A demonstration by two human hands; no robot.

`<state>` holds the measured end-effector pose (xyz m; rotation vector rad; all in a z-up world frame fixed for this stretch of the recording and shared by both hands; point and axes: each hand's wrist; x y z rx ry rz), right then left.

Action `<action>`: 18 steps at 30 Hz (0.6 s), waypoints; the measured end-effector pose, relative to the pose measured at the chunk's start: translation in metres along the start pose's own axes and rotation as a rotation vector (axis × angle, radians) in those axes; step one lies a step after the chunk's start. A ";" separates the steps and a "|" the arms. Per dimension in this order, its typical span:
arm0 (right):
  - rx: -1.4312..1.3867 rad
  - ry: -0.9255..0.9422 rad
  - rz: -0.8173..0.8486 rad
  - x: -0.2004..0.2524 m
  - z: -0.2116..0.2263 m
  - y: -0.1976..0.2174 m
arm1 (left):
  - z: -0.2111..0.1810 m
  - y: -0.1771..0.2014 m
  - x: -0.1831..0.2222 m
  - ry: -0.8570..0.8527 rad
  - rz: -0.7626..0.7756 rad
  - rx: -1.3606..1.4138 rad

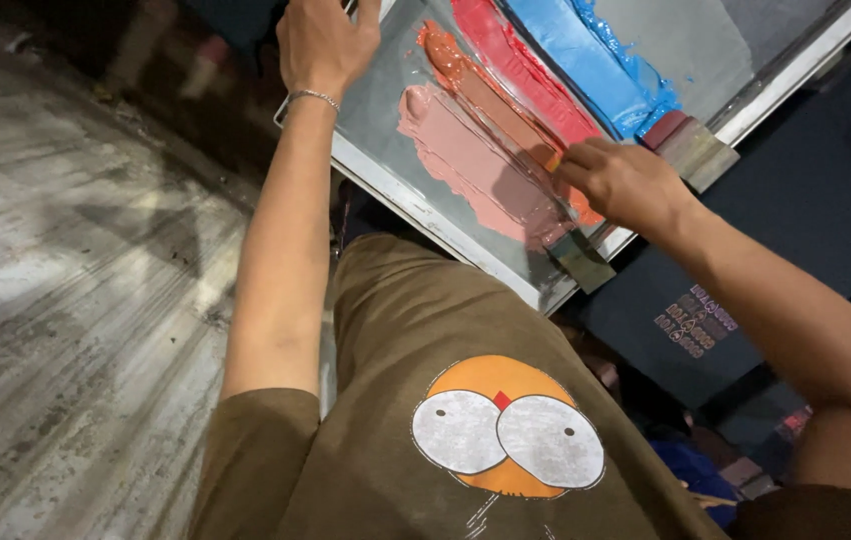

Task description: Spreading multiple colors of ink onto a screen printing frame using small spatulas in preparation for printing.

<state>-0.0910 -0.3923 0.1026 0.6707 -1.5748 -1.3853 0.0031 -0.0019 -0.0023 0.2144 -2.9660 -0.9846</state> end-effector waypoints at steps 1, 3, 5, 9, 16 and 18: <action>-0.052 -0.022 0.028 0.008 0.003 0.001 | -0.004 0.003 0.000 0.022 0.000 0.026; -0.068 -0.041 -0.003 0.018 0.005 -0.006 | -0.003 0.005 -0.001 -0.022 0.013 0.031; -0.084 -0.072 -0.035 0.025 0.013 -0.003 | -0.008 0.007 -0.002 -0.073 0.035 0.037; -0.293 -0.474 -0.222 0.034 0.036 0.012 | -0.021 0.014 -0.006 0.031 0.102 -0.022; -0.534 -1.314 -0.410 0.058 0.106 0.004 | -0.018 0.007 -0.005 0.018 0.089 -0.019; -0.591 -1.552 -0.422 0.065 0.122 -0.029 | -0.016 0.006 -0.007 0.035 0.110 0.016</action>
Point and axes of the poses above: each hand's wrist, its own x-axis away from the middle knuckle, its own y-axis out of the back of the hand, z = x × y, and after that the axes turned 13 degrees about x, right-handed
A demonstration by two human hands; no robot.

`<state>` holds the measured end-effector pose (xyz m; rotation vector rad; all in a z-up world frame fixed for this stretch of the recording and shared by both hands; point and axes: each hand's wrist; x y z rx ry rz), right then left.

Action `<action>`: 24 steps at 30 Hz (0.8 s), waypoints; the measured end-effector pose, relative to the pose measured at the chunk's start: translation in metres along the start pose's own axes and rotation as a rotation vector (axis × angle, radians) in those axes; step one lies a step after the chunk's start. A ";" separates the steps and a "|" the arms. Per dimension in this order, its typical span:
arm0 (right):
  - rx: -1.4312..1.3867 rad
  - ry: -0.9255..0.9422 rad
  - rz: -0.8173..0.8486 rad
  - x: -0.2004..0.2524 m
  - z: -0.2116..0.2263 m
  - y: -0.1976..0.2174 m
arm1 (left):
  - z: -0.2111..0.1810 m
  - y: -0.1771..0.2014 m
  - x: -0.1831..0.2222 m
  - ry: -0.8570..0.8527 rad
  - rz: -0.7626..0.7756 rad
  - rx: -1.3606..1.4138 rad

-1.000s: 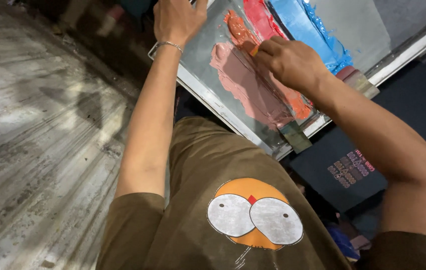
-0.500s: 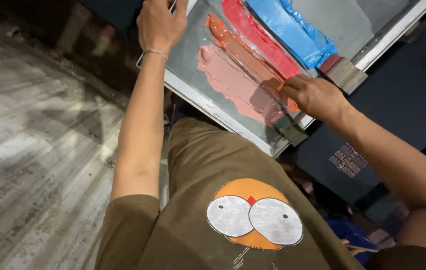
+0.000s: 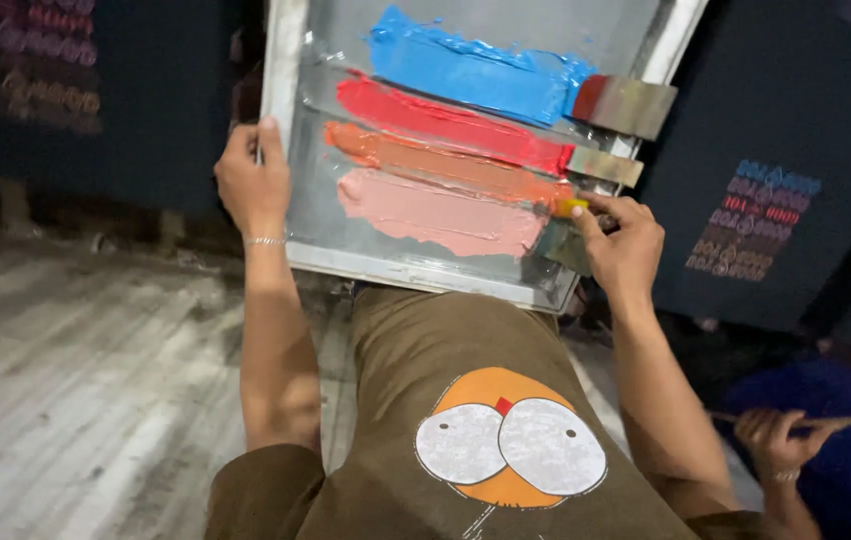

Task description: Spreading multiple colors of ink onto a screen printing frame using small spatulas in preparation for printing.

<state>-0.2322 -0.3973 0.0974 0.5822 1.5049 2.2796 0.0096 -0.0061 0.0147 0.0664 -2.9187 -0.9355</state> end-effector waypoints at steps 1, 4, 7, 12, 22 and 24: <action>-0.030 -0.204 -0.042 0.008 -0.013 -0.012 | 0.002 0.001 0.001 0.035 -0.005 0.035; -0.074 -0.356 -0.110 0.012 -0.022 -0.034 | 0.017 0.001 -0.002 -0.001 0.009 0.063; -0.081 -0.460 -0.110 0.009 -0.008 -0.024 | 0.009 0.003 0.002 0.010 0.017 0.114; -0.106 -0.505 -0.151 0.002 -0.019 -0.029 | 0.006 0.002 0.000 0.014 0.032 0.129; -0.157 -0.316 -0.268 -0.032 0.028 0.002 | 0.006 0.001 0.002 -0.031 0.013 0.119; -0.146 -0.288 -0.242 -0.038 0.030 -0.001 | -0.003 0.004 0.002 -0.011 0.011 0.116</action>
Point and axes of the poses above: each hand's wrist, its own x-axis away from the middle knuckle, its own y-axis out of the back of the hand, z = x × y, and after that the axes turned 13 degrees about x, right-handed
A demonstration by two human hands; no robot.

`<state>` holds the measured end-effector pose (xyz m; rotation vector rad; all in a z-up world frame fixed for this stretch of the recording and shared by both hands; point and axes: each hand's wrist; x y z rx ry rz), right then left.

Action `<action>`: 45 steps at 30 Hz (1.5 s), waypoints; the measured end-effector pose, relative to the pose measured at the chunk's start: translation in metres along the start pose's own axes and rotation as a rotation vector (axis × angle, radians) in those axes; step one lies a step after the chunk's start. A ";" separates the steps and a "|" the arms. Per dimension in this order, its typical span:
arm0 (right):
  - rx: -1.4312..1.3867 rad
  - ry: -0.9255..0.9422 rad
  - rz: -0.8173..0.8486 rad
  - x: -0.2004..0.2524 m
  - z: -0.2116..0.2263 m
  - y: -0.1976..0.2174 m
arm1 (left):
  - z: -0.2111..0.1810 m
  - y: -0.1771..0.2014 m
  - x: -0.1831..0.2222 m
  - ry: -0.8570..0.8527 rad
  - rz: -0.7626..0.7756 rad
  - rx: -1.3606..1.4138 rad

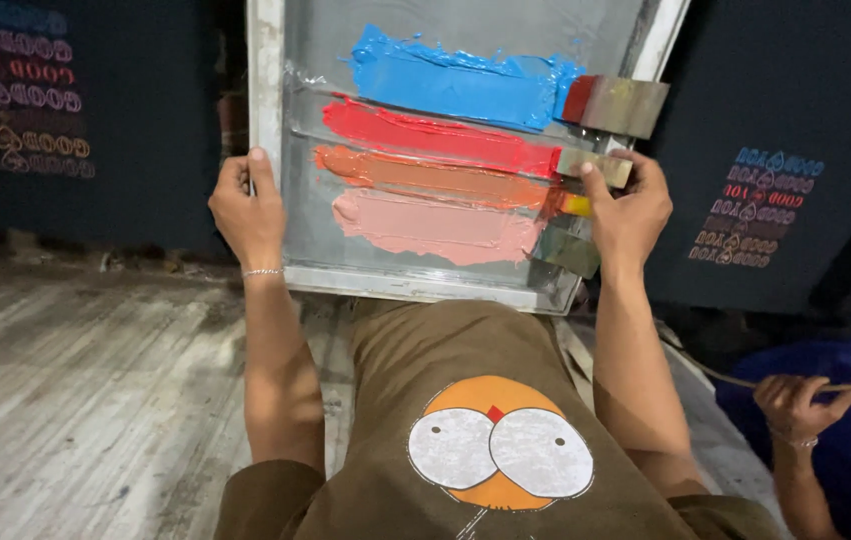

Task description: Spreading multiple colors of ink onto a screen printing frame using small spatulas in preparation for printing.

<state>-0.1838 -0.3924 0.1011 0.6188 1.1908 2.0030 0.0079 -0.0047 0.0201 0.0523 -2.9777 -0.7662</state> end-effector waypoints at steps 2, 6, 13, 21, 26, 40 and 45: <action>0.012 0.034 0.027 -0.004 0.004 -0.001 | -0.002 -0.001 0.001 0.023 -0.008 0.000; -0.022 0.178 0.157 -0.013 0.045 -0.001 | -0.008 0.002 -0.001 0.025 -0.029 -0.058; -0.010 1.039 0.533 -0.029 0.175 -0.037 | -0.011 0.006 -0.002 0.058 -0.015 -0.143; 0.271 1.812 0.438 -0.047 0.231 -0.098 | -0.005 0.009 0.000 0.061 -0.030 -0.128; 0.358 1.922 0.374 -0.058 0.218 -0.096 | -0.003 0.008 0.004 0.023 -0.036 -0.117; 0.479 1.814 0.489 -0.070 0.161 -0.055 | 0.005 0.004 0.005 -0.148 -0.104 -0.130; 0.487 1.791 0.475 -0.066 0.148 -0.035 | 0.002 0.004 0.004 -0.102 -0.095 -0.123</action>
Point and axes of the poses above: each hand's wrist, its own x-axis away from the middle knuckle, its own y-axis out of the back of the hand, z = x × y, and after that the axes turned 13 degrees about x, right-handed
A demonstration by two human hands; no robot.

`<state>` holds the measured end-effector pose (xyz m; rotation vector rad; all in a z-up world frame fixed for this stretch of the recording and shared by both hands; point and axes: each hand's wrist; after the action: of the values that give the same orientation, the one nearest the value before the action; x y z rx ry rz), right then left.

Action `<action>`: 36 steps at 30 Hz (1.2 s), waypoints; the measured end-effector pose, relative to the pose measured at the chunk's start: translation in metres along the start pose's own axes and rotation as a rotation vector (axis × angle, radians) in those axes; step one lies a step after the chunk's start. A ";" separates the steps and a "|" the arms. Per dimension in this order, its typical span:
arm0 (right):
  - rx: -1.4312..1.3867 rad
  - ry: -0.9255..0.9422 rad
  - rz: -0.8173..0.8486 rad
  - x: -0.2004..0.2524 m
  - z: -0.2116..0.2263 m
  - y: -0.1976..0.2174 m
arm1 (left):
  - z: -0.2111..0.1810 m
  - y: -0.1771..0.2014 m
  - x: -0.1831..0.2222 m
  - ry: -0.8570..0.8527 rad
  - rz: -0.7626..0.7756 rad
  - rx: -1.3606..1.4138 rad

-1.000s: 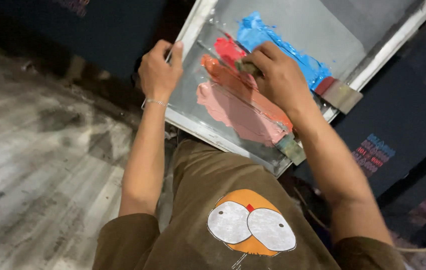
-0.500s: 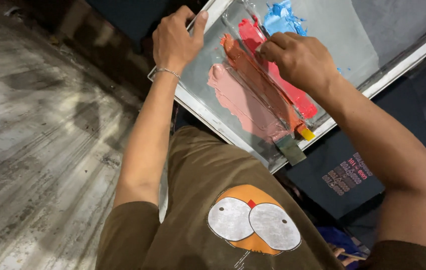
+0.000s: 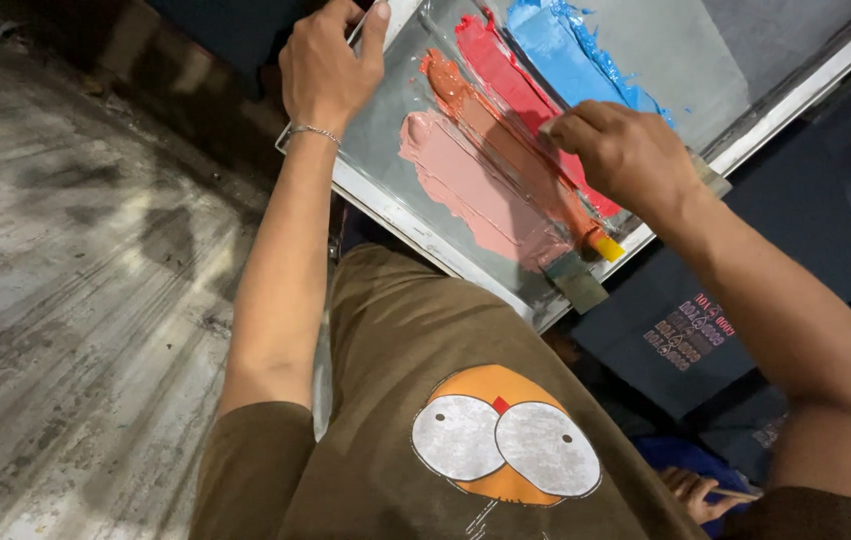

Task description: Spreading multiple colors of ink onto a screen printing frame using small spatulas in preparation for printing.

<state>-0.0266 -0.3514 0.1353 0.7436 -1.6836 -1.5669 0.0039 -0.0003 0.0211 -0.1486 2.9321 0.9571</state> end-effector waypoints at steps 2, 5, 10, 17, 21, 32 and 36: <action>-0.013 0.006 0.011 0.011 0.002 0.002 | 0.000 0.000 0.000 0.011 0.007 -0.005; -0.005 -0.025 0.048 0.031 0.003 -0.004 | 0.001 0.000 0.001 -0.007 0.002 0.003; 0.019 -0.074 0.061 0.059 0.007 -0.005 | -0.003 0.002 -0.001 0.028 0.009 0.003; -0.125 -0.198 0.046 0.081 0.011 -0.007 | -0.008 0.001 -0.004 0.078 0.088 -0.034; -0.333 -0.710 0.014 0.098 0.032 0.001 | -0.014 0.002 -0.006 0.132 0.123 -0.042; -0.590 -1.858 -0.356 0.147 0.099 -0.068 | 0.002 -0.008 -0.006 0.138 0.135 0.022; -0.585 -1.890 -0.431 0.146 0.095 -0.069 | 0.009 -0.007 -0.007 0.173 0.142 0.090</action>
<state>-0.1926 -0.4202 0.0815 -1.2413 -1.7794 -3.2319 0.0116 -0.0004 0.0100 -0.0194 3.1752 0.8672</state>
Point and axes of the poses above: each hand's wrist, its own x-axis away from the middle knuckle, its own y-axis out of the back of the hand, z = x × y, and after that the axes turned 13 degrees about x, right-handed
